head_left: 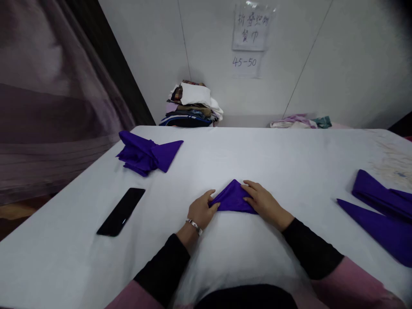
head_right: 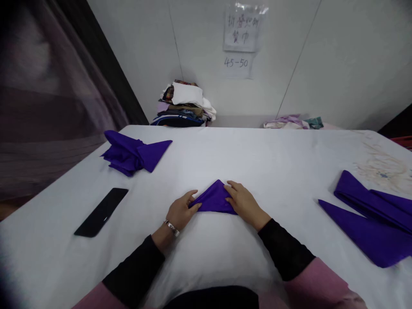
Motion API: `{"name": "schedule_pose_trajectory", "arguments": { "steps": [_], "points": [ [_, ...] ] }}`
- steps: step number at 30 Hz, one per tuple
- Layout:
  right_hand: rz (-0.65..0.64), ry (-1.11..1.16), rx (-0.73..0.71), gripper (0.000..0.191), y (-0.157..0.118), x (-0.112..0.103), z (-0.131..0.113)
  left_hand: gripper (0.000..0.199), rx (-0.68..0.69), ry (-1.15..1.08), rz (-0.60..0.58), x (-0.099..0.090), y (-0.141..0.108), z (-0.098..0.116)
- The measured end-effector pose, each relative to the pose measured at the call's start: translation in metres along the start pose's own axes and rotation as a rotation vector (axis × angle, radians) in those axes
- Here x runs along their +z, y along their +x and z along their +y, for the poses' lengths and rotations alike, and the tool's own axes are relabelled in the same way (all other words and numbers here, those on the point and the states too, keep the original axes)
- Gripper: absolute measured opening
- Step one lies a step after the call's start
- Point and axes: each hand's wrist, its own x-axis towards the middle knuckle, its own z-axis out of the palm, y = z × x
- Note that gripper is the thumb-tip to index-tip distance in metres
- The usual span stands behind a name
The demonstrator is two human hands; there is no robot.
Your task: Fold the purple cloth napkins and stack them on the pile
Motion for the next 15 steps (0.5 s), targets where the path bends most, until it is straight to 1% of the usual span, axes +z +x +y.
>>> {"name": "schedule_pose_trajectory", "arguments": {
  "steps": [2,3,4,6,8,10,15],
  "points": [
    [0.059,-0.061,-0.099,0.039,-0.001,0.004,-0.002,0.043,-0.011,0.028,-0.004,-0.001,0.0,0.002],
    [0.066,-0.08,-0.152,0.04,-0.001,0.007,-0.004,0.043,-0.012,0.032,-0.008,-0.001,0.0,0.002],
    [0.053,-0.097,-0.201,0.041,-0.002,0.01,-0.006,0.043,-0.01,0.034,-0.009,-0.001,0.0,0.001],
    [-0.026,-0.136,-0.268,0.047,-0.002,0.016,-0.01,0.044,-0.006,0.032,-0.009,0.0,0.0,0.0],
    [-0.124,-0.174,-0.289,0.056,-0.003,0.022,-0.014,0.044,-0.006,0.028,-0.009,0.0,0.001,-0.001],
    [-0.18,-0.198,-0.281,0.062,-0.005,0.025,-0.016,0.043,-0.01,0.021,-0.014,-0.001,0.001,-0.002],
    [-0.225,-0.223,-0.265,0.069,-0.006,0.025,-0.016,0.038,-0.002,0.01,-0.018,-0.002,0.002,-0.002]
  ]
}}
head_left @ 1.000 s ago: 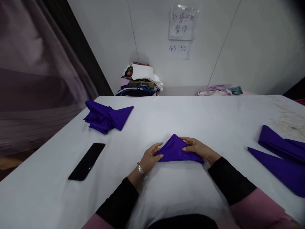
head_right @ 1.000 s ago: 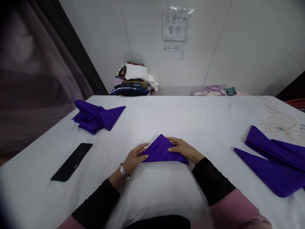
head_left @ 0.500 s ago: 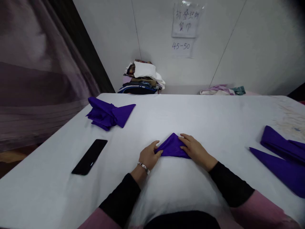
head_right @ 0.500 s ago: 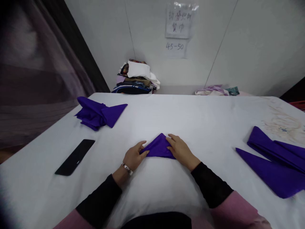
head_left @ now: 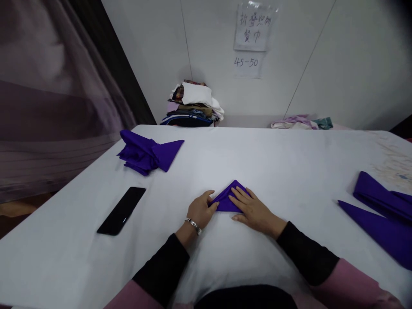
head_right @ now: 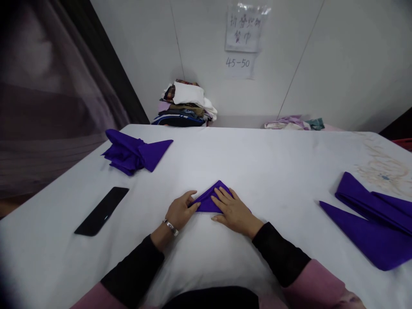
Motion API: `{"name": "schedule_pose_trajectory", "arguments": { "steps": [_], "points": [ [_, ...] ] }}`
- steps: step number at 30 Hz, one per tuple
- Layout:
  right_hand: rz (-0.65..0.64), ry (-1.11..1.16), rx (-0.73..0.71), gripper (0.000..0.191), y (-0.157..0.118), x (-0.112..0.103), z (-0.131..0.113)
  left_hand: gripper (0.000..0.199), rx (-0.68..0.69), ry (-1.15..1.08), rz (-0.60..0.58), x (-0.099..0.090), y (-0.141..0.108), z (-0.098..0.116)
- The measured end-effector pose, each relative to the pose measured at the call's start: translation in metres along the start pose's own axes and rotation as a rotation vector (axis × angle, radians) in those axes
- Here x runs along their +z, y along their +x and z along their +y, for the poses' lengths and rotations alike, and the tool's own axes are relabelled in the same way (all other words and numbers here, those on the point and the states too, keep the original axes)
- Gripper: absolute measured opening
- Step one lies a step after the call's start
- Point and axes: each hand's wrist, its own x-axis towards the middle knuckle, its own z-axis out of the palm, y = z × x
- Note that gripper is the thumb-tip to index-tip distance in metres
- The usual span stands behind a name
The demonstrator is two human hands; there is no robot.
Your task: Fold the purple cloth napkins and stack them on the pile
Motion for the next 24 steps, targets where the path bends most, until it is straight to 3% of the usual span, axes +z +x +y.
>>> {"name": "schedule_pose_trajectory", "arguments": {
  "steps": [5,14,17,21,24],
  "points": [
    [-0.001,-0.012,-0.009,0.069,-0.001,-0.001,0.001,0.037,0.005,-0.097,-0.038,-0.003,0.002,-0.006],
    [0.007,-0.056,-0.037,0.06,-0.002,-0.003,0.001,0.049,0.01,-0.444,-0.208,-0.013,0.006,-0.023],
    [0.009,-0.069,-0.045,0.058,-0.002,-0.002,0.002,0.047,-0.011,-0.406,-0.176,-0.027,0.007,-0.03],
    [0.024,-0.073,-0.057,0.058,-0.003,0.0,0.003,0.029,-0.041,-0.34,-0.074,-0.046,0.001,-0.038],
    [0.029,-0.073,-0.062,0.058,-0.003,0.001,0.003,0.025,-0.046,-0.355,-0.081,-0.047,-0.01,-0.039]
  ]
}}
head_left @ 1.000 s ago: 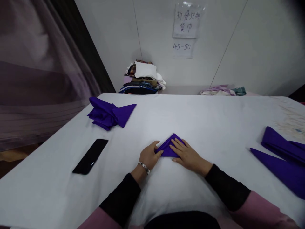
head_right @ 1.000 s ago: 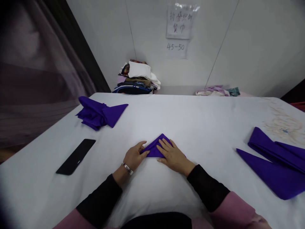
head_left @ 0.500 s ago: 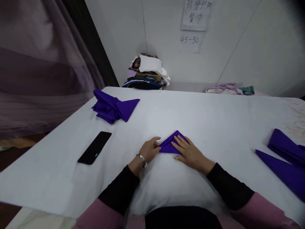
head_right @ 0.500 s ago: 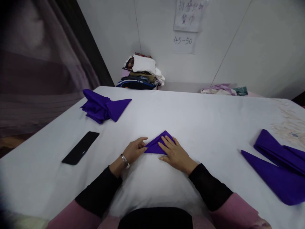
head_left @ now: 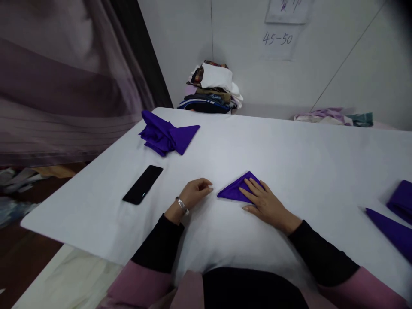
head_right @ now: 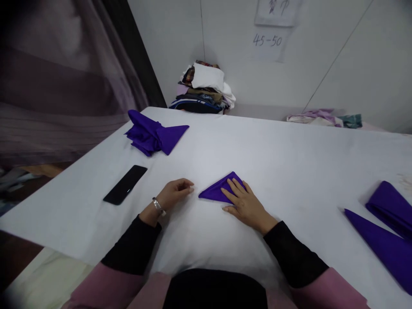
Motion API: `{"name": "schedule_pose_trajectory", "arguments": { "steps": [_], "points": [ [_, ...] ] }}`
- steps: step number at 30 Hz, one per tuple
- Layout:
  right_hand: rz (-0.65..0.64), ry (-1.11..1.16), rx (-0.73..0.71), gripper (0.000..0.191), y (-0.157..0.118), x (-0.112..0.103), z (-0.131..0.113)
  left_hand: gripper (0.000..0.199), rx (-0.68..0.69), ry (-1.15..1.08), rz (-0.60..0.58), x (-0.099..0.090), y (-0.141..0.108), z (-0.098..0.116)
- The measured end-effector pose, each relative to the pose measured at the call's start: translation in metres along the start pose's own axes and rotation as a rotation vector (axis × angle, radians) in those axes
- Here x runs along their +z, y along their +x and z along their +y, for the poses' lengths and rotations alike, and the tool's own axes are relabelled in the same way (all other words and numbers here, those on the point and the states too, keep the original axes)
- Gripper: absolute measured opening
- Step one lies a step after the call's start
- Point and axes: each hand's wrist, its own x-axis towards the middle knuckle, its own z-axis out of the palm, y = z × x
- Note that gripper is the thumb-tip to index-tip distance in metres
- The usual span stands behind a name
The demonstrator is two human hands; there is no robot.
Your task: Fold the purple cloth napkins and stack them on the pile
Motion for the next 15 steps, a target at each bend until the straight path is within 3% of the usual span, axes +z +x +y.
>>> {"name": "schedule_pose_trajectory", "arguments": {
  "steps": [3,8,11,15],
  "points": [
    [-0.005,-0.002,0.003,0.059,0.0,0.0,0.0,0.024,0.041,0.054,-0.006,0.013,-0.007,0.002],
    [-0.014,0.01,0.013,0.059,0.0,0.0,0.0,0.013,0.193,0.365,0.028,0.031,-0.009,0.011],
    [-0.026,0.033,0.017,0.059,0.0,-0.001,-0.001,0.002,0.232,0.443,0.017,0.033,-0.008,0.014],
    [-0.032,0.059,0.023,0.059,0.0,-0.002,0.0,0.012,0.231,0.436,-0.016,0.028,-0.008,0.012]
  ]
}}
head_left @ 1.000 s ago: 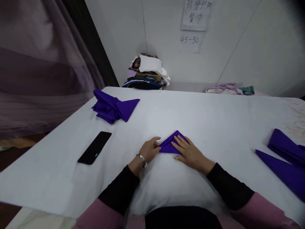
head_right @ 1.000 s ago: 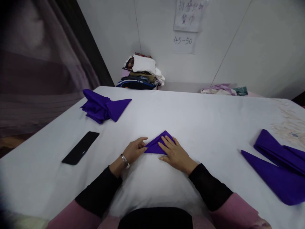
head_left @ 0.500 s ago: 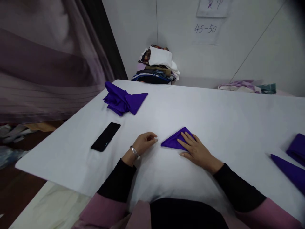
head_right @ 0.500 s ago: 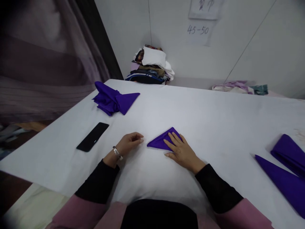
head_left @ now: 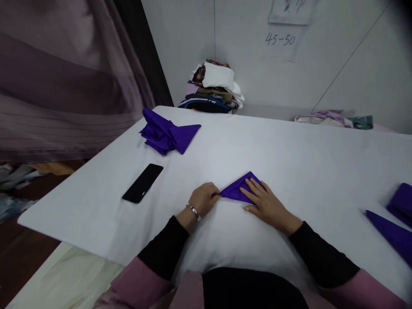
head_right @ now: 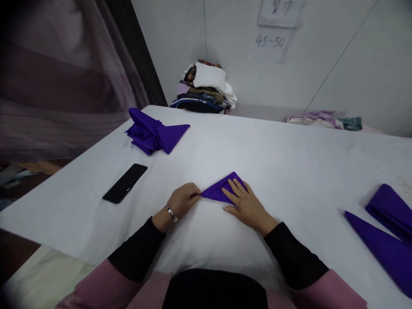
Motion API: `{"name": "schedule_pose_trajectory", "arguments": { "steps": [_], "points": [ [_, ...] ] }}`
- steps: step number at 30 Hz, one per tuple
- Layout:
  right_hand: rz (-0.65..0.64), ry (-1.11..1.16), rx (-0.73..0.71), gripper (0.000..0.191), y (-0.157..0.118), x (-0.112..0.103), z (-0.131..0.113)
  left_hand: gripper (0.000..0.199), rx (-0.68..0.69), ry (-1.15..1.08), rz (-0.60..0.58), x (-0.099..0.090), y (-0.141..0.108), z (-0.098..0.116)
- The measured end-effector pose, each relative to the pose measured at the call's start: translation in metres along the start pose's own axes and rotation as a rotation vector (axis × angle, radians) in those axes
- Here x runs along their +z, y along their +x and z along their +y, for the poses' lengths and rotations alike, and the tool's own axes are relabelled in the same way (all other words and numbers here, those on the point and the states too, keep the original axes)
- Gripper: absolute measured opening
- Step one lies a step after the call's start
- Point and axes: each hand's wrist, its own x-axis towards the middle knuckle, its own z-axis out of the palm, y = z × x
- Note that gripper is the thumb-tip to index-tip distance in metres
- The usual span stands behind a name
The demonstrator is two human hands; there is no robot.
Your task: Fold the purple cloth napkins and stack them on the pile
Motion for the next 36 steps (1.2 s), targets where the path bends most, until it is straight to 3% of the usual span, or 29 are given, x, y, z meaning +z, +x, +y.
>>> {"name": "schedule_pose_trajectory", "arguments": {
  "steps": [6,11,14,17,23,26,29,32,34,36],
  "points": [
    [-0.011,-0.011,0.0,0.06,0.0,0.001,0.0,0.013,-0.065,-0.001,0.09,-0.007,-0.001,-0.009],
    [-0.002,0.003,0.008,0.061,0.0,0.002,0.001,0.011,-0.036,-0.151,0.114,-0.003,-0.003,0.0],
    [0.001,0.004,0.003,0.061,0.0,0.002,0.001,0.017,-0.022,-0.126,0.096,0.002,-0.002,0.006],
    [0.004,0.014,0.003,0.061,0.0,0.002,0.0,0.004,-0.03,-0.057,0.064,0.005,-0.001,0.006],
    [0.004,0.027,0.009,0.059,0.001,0.0,-0.001,0.012,-0.085,0.0,0.031,-0.005,-0.001,-0.008],
    [0.009,0.039,0.006,0.059,0.001,0.0,-0.001,0.013,-0.133,0.05,0.175,-0.008,-0.001,-0.009],
    [0.021,0.034,0.007,0.06,0.001,0.001,-0.002,0.023,0.081,0.066,0.326,0.003,0.0,0.007],
    [0.036,0.025,0.005,0.061,0.002,0.002,-0.002,0.05,0.371,0.17,0.17,0.023,0.001,0.028],
    [0.042,0.025,0.003,0.062,0.002,0.003,-0.002,0.068,0.398,0.239,0.029,0.036,0.001,0.035],
    [0.049,0.03,0.0,0.062,0.001,0.003,-0.002,0.077,0.339,0.272,-0.048,0.044,0.001,0.035]
  ]
}}
